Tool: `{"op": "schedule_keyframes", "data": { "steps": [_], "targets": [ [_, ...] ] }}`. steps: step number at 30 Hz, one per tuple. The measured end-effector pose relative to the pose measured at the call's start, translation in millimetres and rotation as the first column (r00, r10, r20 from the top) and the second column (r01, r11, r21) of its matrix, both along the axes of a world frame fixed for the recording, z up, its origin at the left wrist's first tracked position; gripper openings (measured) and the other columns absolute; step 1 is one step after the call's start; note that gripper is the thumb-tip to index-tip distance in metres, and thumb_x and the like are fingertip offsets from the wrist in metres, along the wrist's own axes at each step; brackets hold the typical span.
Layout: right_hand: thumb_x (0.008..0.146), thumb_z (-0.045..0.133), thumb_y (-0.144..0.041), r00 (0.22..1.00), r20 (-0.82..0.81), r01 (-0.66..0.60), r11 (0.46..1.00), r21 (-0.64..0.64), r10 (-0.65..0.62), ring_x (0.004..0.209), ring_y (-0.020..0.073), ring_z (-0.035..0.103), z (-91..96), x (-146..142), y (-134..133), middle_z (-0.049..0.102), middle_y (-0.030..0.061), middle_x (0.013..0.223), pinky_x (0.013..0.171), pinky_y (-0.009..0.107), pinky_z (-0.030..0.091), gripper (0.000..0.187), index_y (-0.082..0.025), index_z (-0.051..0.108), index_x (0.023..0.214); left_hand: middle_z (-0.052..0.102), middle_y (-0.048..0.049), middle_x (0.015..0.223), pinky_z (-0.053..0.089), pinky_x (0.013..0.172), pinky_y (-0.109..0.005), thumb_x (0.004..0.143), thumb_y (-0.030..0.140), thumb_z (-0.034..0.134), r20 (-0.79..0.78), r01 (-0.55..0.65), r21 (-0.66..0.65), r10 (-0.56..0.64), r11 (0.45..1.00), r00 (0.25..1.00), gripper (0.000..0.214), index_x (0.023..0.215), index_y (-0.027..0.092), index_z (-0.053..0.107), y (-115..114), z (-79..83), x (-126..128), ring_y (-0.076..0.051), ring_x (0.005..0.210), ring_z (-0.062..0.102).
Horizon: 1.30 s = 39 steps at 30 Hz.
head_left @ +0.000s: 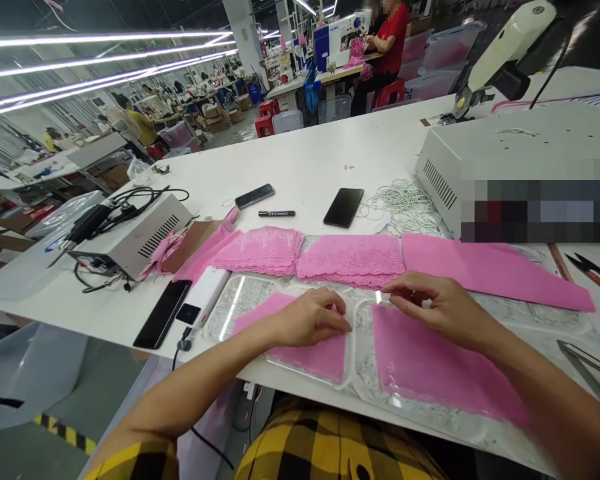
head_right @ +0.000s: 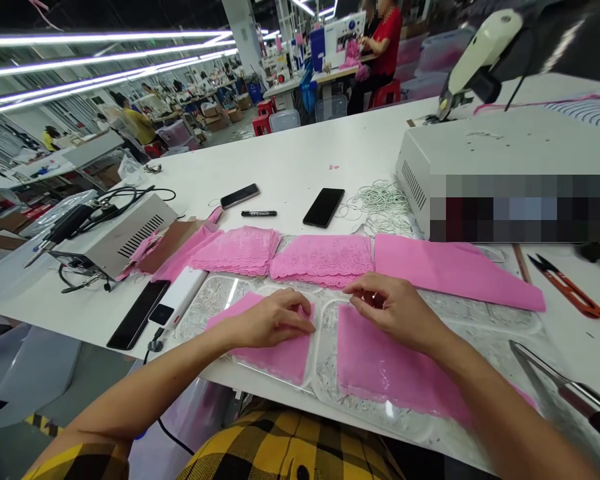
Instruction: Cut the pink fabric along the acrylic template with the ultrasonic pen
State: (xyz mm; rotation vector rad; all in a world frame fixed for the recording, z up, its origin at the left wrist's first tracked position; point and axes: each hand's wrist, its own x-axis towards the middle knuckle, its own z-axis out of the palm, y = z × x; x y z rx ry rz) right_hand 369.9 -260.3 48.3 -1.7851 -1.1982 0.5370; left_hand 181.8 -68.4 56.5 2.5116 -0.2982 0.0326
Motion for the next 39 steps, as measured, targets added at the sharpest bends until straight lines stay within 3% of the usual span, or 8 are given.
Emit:
{"op": "schedule_keyframes", "data": {
  "steps": [4, 7, 11, 16, 24, 39],
  "targets": [
    [0.084, 0.056, -0.039, 0.994, 0.108, -0.002, 0.997, -0.077, 0.010, 0.060, 0.0133, 0.057, 25.2, -18.3, -7.2, 0.069, 0.0037, 0.078, 0.054, 0.027, 0.047, 0.023, -0.023, 0.073, 0.085, 0.064, -0.0080, 0.106, 0.044, 0.089, -0.033, 0.090, 0.021, 0.068, -0.059, 0.176, 0.076, -0.171, 0.981, 0.983, 0.009, 0.093, 0.020, 0.076, 4.6, -2.8, 9.1, -0.019, 0.095, 0.058],
    [0.086, 0.053, -0.032, 0.986, 0.164, -0.014, 0.992, -0.122, 0.034, 0.058, 0.0121, 0.056, 29.1, -45.3, -13.3, 0.068, 0.0022, 0.077, 0.053, 0.025, 0.044, 0.021, -0.024, 0.071, 0.085, 0.064, -0.0073, 0.105, 0.044, 0.089, -0.032, 0.088, 0.020, 0.070, -0.059, 0.205, 0.058, -0.202, 0.977, 0.978, 0.006, 0.086, 0.019, 0.075, 8.1, -6.2, 14.3, -0.019, 0.096, 0.058],
    [0.086, 0.050, -0.026, 0.986, 0.161, -0.018, 0.980, -0.199, 0.051, 0.056, 0.0118, 0.056, 9.6, -85.9, -16.5, 0.066, 0.0007, 0.071, 0.053, 0.024, 0.044, 0.019, -0.023, 0.068, 0.080, 0.065, -0.0052, 0.102, 0.044, 0.089, -0.032, 0.083, 0.016, 0.073, -0.047, 0.210, 0.009, -0.209, 0.978, 0.977, 0.006, 0.079, 0.020, 0.073, 11.0, -8.5, 17.8, -0.019, 0.095, 0.060],
    [0.084, 0.052, -0.027, 0.961, 0.256, 0.134, 0.984, -0.117, -0.100, 0.048, 0.0125, 0.052, -16.6, -115.7, -10.4, 0.062, 0.0001, 0.062, 0.047, 0.025, 0.040, 0.018, -0.023, 0.064, 0.071, 0.067, -0.0044, 0.102, 0.045, 0.090, -0.031, 0.080, 0.010, 0.072, -0.023, 0.192, -0.086, -0.195, 0.978, 0.981, 0.012, 0.076, 0.021, 0.071, 13.3, -9.9, 17.5, -0.019, 0.095, 0.062],
    [0.085, 0.057, -0.032, 0.946, 0.256, 0.235, 0.965, -0.115, -0.200, 0.047, 0.0132, 0.056, -21.1, -130.8, 1.6, 0.063, 0.0004, 0.061, 0.045, 0.024, 0.040, 0.018, -0.022, 0.065, 0.071, 0.067, -0.0040, 0.099, 0.046, 0.088, -0.028, 0.084, 0.013, 0.070, 0.004, 0.183, -0.221, -0.186, 0.958, 0.982, 0.011, 0.079, 0.023, 0.073, 19.4, -19.6, 15.9, -0.017, 0.095, 0.062],
    [0.080, 0.055, -0.025, 0.951, 0.218, 0.253, 0.957, -0.144, -0.219, 0.046, 0.0108, 0.048, -23.2, -134.5, 8.1, 0.055, -0.0015, 0.055, 0.045, 0.023, 0.036, 0.019, -0.022, 0.056, 0.061, 0.068, -0.0051, 0.101, 0.046, 0.091, -0.030, 0.083, 0.011, 0.069, -0.028, 0.139, -0.237, -0.149, 0.962, 0.988, 0.009, 0.080, 0.020, 0.070, 18.5, -16.4, 9.7, -0.018, 0.097, 0.063]
  ]
}}
